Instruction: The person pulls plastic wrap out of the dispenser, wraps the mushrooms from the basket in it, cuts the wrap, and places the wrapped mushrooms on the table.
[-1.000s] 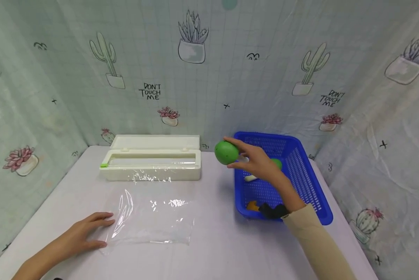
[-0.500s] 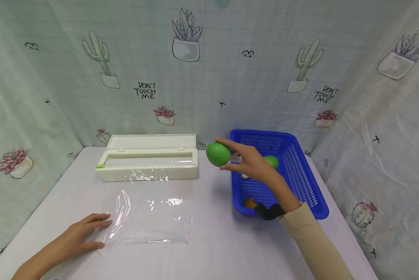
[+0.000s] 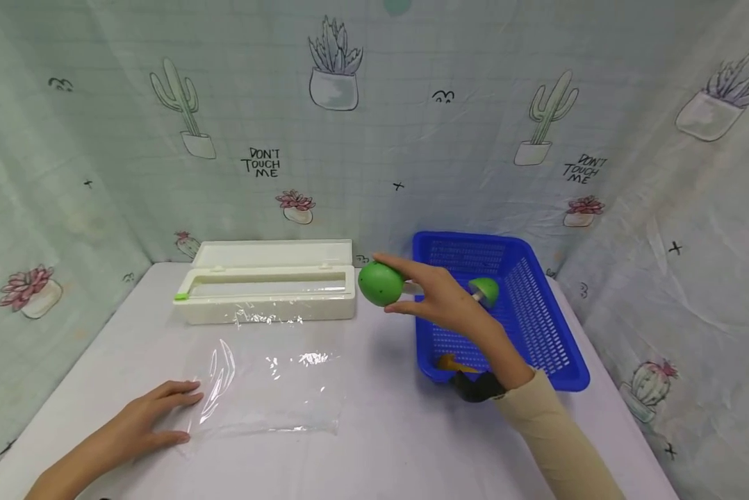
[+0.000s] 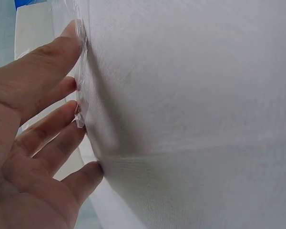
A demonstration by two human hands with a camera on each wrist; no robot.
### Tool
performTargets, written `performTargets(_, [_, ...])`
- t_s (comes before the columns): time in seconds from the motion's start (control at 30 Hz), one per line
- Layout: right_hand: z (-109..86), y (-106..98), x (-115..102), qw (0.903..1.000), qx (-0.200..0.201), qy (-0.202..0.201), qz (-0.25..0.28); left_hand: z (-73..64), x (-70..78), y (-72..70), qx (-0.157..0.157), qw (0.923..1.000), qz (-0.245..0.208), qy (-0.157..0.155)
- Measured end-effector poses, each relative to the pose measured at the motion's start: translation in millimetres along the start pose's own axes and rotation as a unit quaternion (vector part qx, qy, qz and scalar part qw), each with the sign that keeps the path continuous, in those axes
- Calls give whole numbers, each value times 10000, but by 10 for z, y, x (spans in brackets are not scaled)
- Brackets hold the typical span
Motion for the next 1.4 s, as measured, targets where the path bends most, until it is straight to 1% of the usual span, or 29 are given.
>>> performTargets(0.13, [-17, 15, 4, 9999, 36, -110, 0, 35, -2, 25, -9, 10000, -26, 41])
performTargets(0.37, [-12, 74, 2, 9998, -22, -194, 42, 24, -21, 41, 10, 10000, -31, 9])
performTargets(0.6, [5, 126, -78, 9993, 13, -368, 86, 23, -13, 40, -26, 10000, -4, 1])
performTargets(0.8, [23, 179, -133, 9989, -76, -407, 208, 31, -8, 43, -57, 10000, 3, -51])
performTargets(0.9, [34, 204, -149, 9986, -124, -428, 273, 34, -9, 53, -27, 10000, -38, -26])
performTargets(1.03, [66, 263, -164, 9980, -127, -498, 359, 18, -17, 61, 40, 9999, -110, 31])
performTargets(1.27, [161, 389, -217, 9970, -155, -620, 429, -2, -11, 51, 97, 9998, -33, 146])
performTargets(1.4, [198, 461, -263, 9962, -177, -717, 454, 13, 4, 40, 32, 10000, 10, 68])
Point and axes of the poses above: each hand's wrist, its own z-axis towards the middle knuckle, its own y-axis out of the palm, x = y × z, the point moved 3 cm from there along z, towards the middle knuckle, and after that the axes turned 3 degrees about x, right-handed, at the moved point
